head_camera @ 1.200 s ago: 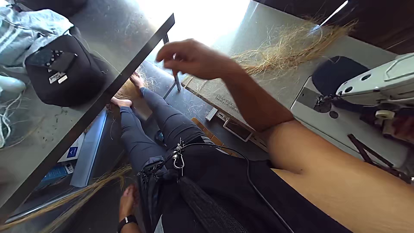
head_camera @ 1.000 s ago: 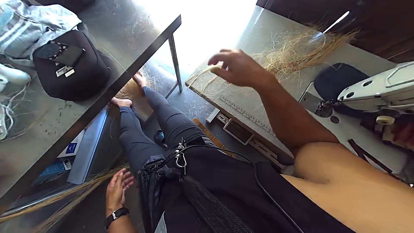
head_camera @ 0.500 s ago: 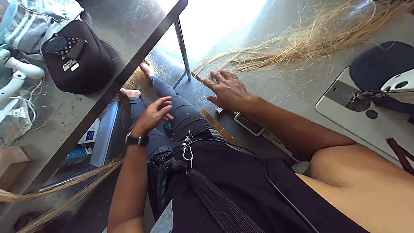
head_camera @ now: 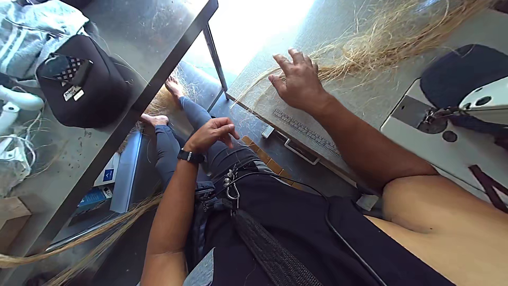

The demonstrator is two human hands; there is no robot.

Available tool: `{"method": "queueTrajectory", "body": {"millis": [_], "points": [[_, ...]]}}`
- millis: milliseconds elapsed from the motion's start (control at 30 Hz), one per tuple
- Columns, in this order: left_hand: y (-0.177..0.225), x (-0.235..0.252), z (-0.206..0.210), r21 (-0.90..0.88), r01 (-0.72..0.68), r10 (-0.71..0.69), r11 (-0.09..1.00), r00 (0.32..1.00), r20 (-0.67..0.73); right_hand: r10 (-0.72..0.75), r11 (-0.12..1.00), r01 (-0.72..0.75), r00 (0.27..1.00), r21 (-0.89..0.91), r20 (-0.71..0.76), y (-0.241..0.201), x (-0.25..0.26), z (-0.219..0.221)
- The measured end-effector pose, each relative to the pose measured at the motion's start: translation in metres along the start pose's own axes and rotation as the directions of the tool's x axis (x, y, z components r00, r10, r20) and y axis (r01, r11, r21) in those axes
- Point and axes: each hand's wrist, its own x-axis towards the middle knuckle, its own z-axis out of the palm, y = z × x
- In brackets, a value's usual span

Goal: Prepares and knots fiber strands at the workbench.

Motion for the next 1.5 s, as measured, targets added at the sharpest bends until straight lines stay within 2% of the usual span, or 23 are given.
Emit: {"method": "queueTrajectory", "body": {"millis": [67,133,300,500,600,700,833,900,1000,1100,1200,1300,1400,1500], "points": [[0.001,-0.007,-0.008,-0.068,-0.060,0.055,0.996,0.996,-0.076,0.060,0.995,-0.052,0.993,-0.085,0.101,0.013,0.003,0.014],[-0.001,-0.012,-0.012,-0.078,-0.111,0.093,0.991,0.974,-0.208,0.073,0.986,-0.050,0.987,-0.157,0.143,0.019,0.001,0.024],[-0.017,-0.020,-0.015,-0.121,-0.240,0.141,0.963,0.836,-0.530,0.082,0.981,-0.046,0.980,-0.191,0.184,0.017,0.001,0.024],[-0.042,-0.032,-0.020,-0.141,-0.317,0.126,0.938,0.692,-0.711,0.085,0.980,-0.049,0.979,-0.193,0.185,0.016,0.000,0.023],[-0.040,-0.036,-0.022,-0.126,-0.328,0.111,0.936,0.617,-0.779,0.092,0.981,-0.055,0.976,-0.186,0.197,0.015,0.001,0.020],[-0.035,-0.038,-0.024,-0.121,-0.323,0.096,0.939,0.582,-0.807,0.082,0.988,-0.060,0.985,-0.139,0.154,0.014,0.004,0.016],[-0.039,-0.039,-0.023,-0.110,-0.240,0.043,0.965,0.554,-0.832,-0.101,0.995,0.102,0.991,0.007,-0.085,0.004,0.004,0.009],[-0.040,-0.039,-0.019,-0.089,-0.177,0.034,0.980,0.593,-0.805,-0.231,0.966,0.244,0.963,0.087,-0.135,-0.004,0.001,0.009],[-0.035,-0.037,-0.012,-0.037,-0.115,0.050,0.993,0.674,-0.737,-0.406,0.897,0.410,0.912,0.167,-0.059,-0.010,-0.005,0.020],[-0.030,-0.031,-0.008,0.008,-0.048,0.039,0.999,0.695,-0.718,-0.496,0.866,0.484,0.863,0.127,0.097,-0.007,-0.007,0.033],[-0.034,-0.032,-0.010,0.028,0.033,0.001,0.999,0.647,-0.763,-0.513,0.858,0.503,0.848,0.102,0.137,-0.004,-0.006,0.033],[-0.037,-0.034,-0.012,0.107,0.157,-0.006,0.982,0.589,-0.808,-0.509,0.859,0.500,0.856,0.112,0.087,-0.002,-0.004,0.029],[-0.037,-0.033,-0.013,0.225,0.270,0.048,0.936,0.536,-0.843,-0.495,0.863,0.488,0.869,0.135,0.025,0.004,0.001,0.024],[-0.031,-0.032,-0.010,0.365,0.346,0.161,0.865,0.497,-0.853,-0.449,0.879,0.443,0.893,0.173,-0.005,0.011,0.005,0.019]]}}
